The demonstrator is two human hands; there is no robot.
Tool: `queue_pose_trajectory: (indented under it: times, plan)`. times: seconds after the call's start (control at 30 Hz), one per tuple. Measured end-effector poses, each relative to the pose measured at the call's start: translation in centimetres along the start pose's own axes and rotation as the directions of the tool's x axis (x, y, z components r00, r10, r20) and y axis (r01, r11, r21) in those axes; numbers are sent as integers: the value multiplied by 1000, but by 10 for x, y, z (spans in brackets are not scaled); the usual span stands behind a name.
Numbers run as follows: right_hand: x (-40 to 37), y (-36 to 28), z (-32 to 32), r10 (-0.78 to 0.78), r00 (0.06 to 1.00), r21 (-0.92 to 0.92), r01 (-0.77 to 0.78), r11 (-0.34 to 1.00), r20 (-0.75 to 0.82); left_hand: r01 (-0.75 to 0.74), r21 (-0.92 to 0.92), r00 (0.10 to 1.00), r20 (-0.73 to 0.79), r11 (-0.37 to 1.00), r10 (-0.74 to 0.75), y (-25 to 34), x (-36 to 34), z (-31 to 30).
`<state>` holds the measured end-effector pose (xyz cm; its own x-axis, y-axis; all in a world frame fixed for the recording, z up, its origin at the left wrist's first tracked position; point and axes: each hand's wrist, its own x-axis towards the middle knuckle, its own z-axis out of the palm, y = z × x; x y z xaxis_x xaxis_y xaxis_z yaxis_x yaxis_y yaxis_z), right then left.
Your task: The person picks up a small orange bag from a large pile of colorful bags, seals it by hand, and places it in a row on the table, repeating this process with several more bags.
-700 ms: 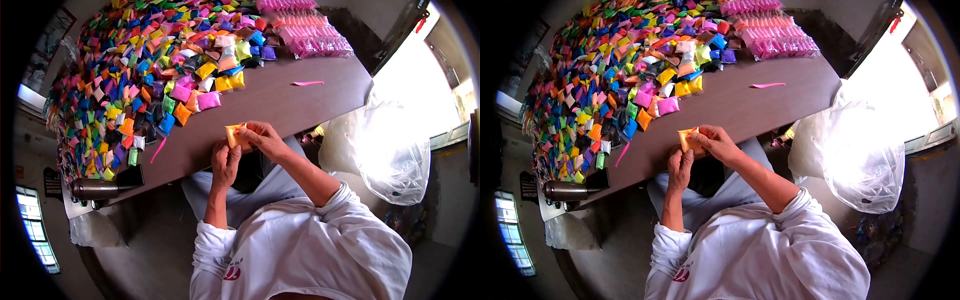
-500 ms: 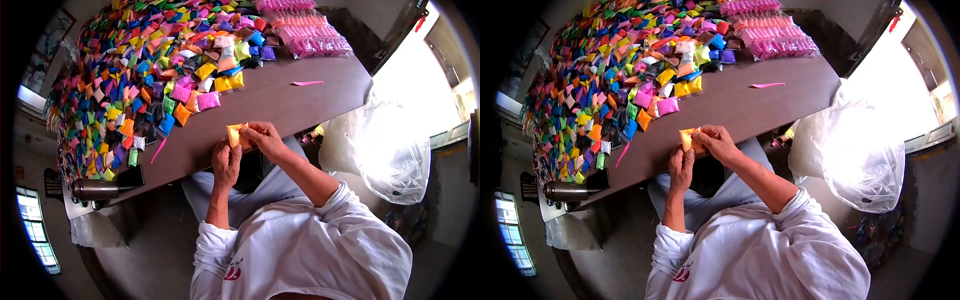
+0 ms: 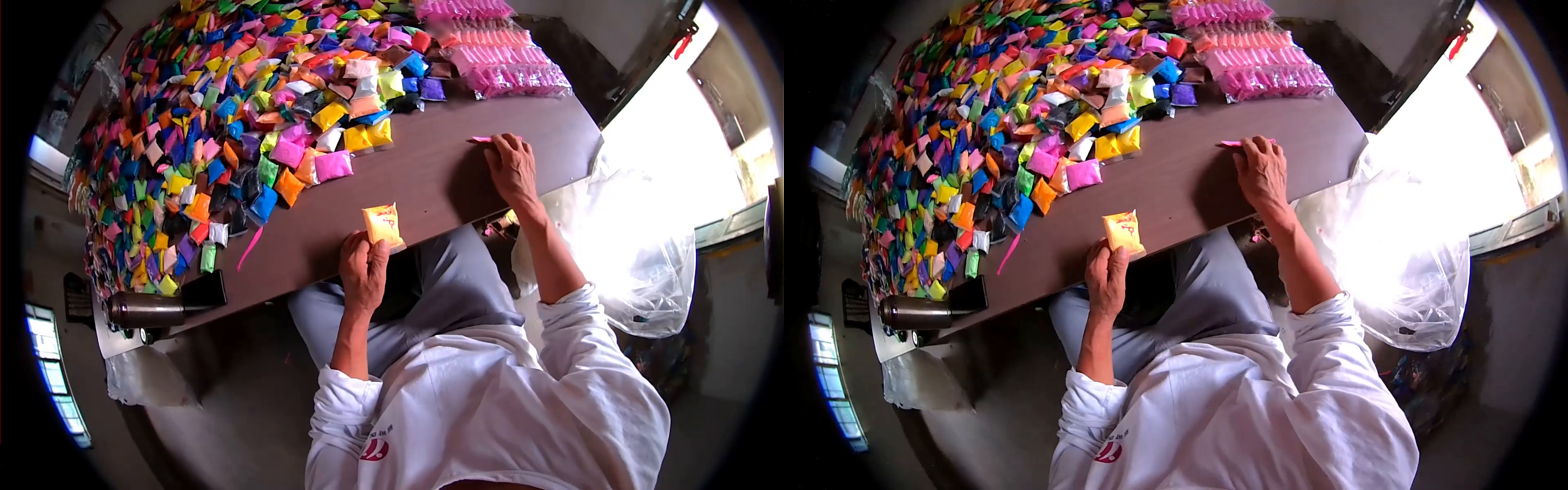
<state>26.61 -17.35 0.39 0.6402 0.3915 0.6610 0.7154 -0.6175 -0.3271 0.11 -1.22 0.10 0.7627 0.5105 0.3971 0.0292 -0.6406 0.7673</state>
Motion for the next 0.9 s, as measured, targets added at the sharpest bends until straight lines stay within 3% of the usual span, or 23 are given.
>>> queue_pose_trajectory:
  times: [0.03, 0.13, 0.27, 0.37, 0.57, 0.67, 0.73, 0.8, 0.83, 0.87, 0.9]
  plan:
    - [2, 3, -1, -37, 993, -71, 46, 996, 116, 4, 3, 1000, -8, 1000, -4, 1, -1, 0]
    - [7, 0, 3, -32, 980, -6, 34, 999, 197, 56, -42, 998, -24, 998, -57, 5, -4, 3]
    - [15, -12, 13, -25, 979, 16, 22, 1000, 201, -46, 104, 998, -42, 993, 51, 8, -14, 8]
    - [19, -16, 23, -9, 984, 20, 6, 1000, 176, -50, 110, 998, -29, 993, 53, 6, -17, 6]
    - [27, -22, 32, -145, 935, 37, 141, 989, 323, -52, 107, 995, -74, 993, 60, 7, -15, 9]
    - [20, -24, 39, -162, 932, 55, 152, 987, 323, -77, 128, 992, -88, 989, 89, 7, -15, 10]
    - [18, -33, 28, -232, 944, 90, 216, 972, 233, -93, 114, 990, -91, 989, 103, 8, -16, 10]
    - [15, -50, 9, -2, 938, 273, -99, 957, 347, -96, 109, 989, -106, 989, 108, 9, -13, 9]
    - [11, -52, 9, 42, 933, 503, -230, 833, 357, -101, 95, 988, -103, 990, 111, 11, -13, 9]
    - [8, -56, 7, 14, 930, 523, -219, 823, 368, -100, 91, 989, -104, 991, 109, 13, -15, 7]
    - [9, -67, -3, 166, 854, 555, -455, 696, 493, -122, 111, 984, -120, 986, 135, 11, -16, 8]
